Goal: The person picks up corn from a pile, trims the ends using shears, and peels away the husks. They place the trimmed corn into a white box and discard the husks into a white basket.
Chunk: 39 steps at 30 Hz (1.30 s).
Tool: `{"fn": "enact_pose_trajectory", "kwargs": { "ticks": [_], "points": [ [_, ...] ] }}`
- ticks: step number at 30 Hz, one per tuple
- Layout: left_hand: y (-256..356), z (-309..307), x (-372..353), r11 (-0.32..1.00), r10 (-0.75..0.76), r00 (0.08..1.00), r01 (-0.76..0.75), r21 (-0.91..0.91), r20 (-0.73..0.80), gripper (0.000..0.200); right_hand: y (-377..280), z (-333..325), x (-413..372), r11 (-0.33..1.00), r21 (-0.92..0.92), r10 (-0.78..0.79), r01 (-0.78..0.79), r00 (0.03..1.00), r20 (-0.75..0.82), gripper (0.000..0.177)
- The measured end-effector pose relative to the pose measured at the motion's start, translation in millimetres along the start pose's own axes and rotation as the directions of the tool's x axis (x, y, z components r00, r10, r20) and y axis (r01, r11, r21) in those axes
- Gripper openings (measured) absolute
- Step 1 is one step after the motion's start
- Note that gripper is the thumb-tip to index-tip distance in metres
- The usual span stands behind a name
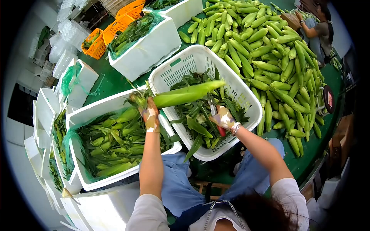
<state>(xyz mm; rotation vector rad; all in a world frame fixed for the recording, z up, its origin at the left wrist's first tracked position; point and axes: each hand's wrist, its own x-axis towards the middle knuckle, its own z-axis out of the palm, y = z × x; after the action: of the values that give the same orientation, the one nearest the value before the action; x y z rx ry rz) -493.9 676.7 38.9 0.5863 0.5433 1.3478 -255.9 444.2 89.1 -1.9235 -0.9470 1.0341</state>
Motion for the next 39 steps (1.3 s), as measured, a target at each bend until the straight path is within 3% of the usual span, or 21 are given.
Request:
{"fn": "enact_pose_trajectory", "kwargs": {
  "ticks": [1,2,3,5,6,7,8,11,13,15,16,19,20,22,24,27,29,31,33,37,39],
  "points": [
    [16.7,19.9,-7.1,0.997,0.018,0.999,-0.020,0.070,0.034,0.025,9.3,3.1,0.0,0.970,-0.235,-0.074,0.063,0.997,-0.037,0.039],
    [34.0,40.5,-14.9,0.989,0.036,0.997,-0.045,0.138,0.067,0.026,17.7,3.4,0.9,0.952,-0.306,0.016,0.029,0.989,0.145,0.050],
    [36.1,41.4,-13.9,0.872,0.108,0.990,-0.136,0.470,0.086,0.026,32.1,8.0,1.9,0.937,-0.309,-0.105,0.162,0.976,0.193,0.053],
    [54.9,60.6,-24.8,0.493,0.128,0.986,-0.156,0.856,0.106,0.029,16.8,-5.1,-7.3,0.923,-0.377,0.058,0.075,0.942,0.330,0.061],
    [63.2,72.2,-27.1,0.675,0.068,0.998,-0.040,0.737,-0.008,0.033,10.6,-11.4,-15.6,0.847,-0.529,0.093,0.052,0.965,0.243,0.062],
    [79.6,93.2,-31.3,0.543,-0.021,0.971,0.211,0.813,-0.237,0.032,7.4,-18.0,-18.1,0.749,-0.662,0.103,0.020,0.984,0.145,0.065],
    [84.2,95.0,-28.3,0.567,-0.027,0.975,0.198,0.799,-0.222,0.029,14.0,-24.6,-16.5,0.664,-0.743,0.111,-0.078,0.994,-0.005,0.066],
    [91.3,83.5,-12.7,0.616,0.012,0.979,0.153,0.773,-0.203,0.032,-15.6,-54.5,-22.6,0.860,-0.482,0.071,-0.170,0.974,-0.216,0.057],
    [87.0,91.7,-12.1,0.640,-0.024,0.962,0.224,0.735,-0.272,0.031,-19.7,-64.6,-18.9,0.969,-0.238,-0.116,0.069,0.975,-0.187,0.058],
    [86.3,100.6,-18.7,0.565,-0.150,0.960,0.280,0.776,-0.238,0.031,-34.2,-63.7,-26.0,0.990,0.139,-0.020,-0.001,0.989,0.149,0.062],
    [82.8,105.2,-18.7,0.521,-0.232,0.955,0.284,0.805,-0.187,0.032,-46.8,-56.4,-35.3,0.993,0.089,-0.091,0.074,0.974,0.206,0.063],
    [48.7,124.4,-28.4,0.744,-0.193,0.973,0.230,0.628,-0.127,0.052,-45.1,-18.1,-41.1,0.937,0.047,-0.343,0.345,0.889,0.304,0.064],
    [40.0,129.6,-30.1,0.742,-0.273,0.946,0.321,0.589,-0.172,0.063,-44.6,-12.1,-48.4,0.923,-0.096,-0.350,0.374,0.915,0.199,0.063],
    [25.2,128.1,-34.3,0.665,-0.483,0.858,0.490,0.564,-0.176,0.085,-53.5,-10.5,-52.2,0.936,0.055,-0.352,0.347,0.919,0.177,0.066],
    [13.0,137.5,-69.4,0.654,-0.559,0.802,0.582,0.484,-0.208,0.072,-56.3,-11.7,-52.4,0.846,0.427,-0.429,0.320,0.883,0.188,0.058],
    [-7.9,130.8,-90.2,0.684,-0.705,0.709,0.665,0.300,0.034,0.054,-70.8,-31.9,-60.2,0.882,0.335,-0.456,0.330,0.775,0.437,0.061],
    [2.8,144.7,-100.5,0.657,-0.737,0.675,0.703,0.272,0.037,0.050,-52.5,-30.2,-61.9,0.877,0.400,-0.447,0.265,0.757,0.477,0.064],
    [0.4,143.6,-96.0,0.652,-0.755,0.653,0.739,0.170,0.060,0.045,-58.8,-48.4,-69.4,0.851,0.522,-0.349,-0.060,0.678,0.647,0.066],
    [10.0,141.5,-95.1,0.686,-0.713,0.695,0.662,0.301,0.096,0.049,-52.3,-57.8,-68.0,0.679,0.728,-0.509,0.091,0.774,0.377,0.061],
    [17.0,109.6,-72.3,0.572,-0.641,0.768,0.484,0.662,-0.007,0.051,-48.6,-86.0,-55.2,0.889,0.445,-0.152,0.113,0.987,0.053,0.050],
    [22.6,106.0,-64.7,0.525,-0.553,0.826,0.449,0.724,-0.111,0.052,-39.4,-88.8,-50.3,0.783,0.622,-0.057,-0.001,0.996,0.074,0.042]
  ]
}}
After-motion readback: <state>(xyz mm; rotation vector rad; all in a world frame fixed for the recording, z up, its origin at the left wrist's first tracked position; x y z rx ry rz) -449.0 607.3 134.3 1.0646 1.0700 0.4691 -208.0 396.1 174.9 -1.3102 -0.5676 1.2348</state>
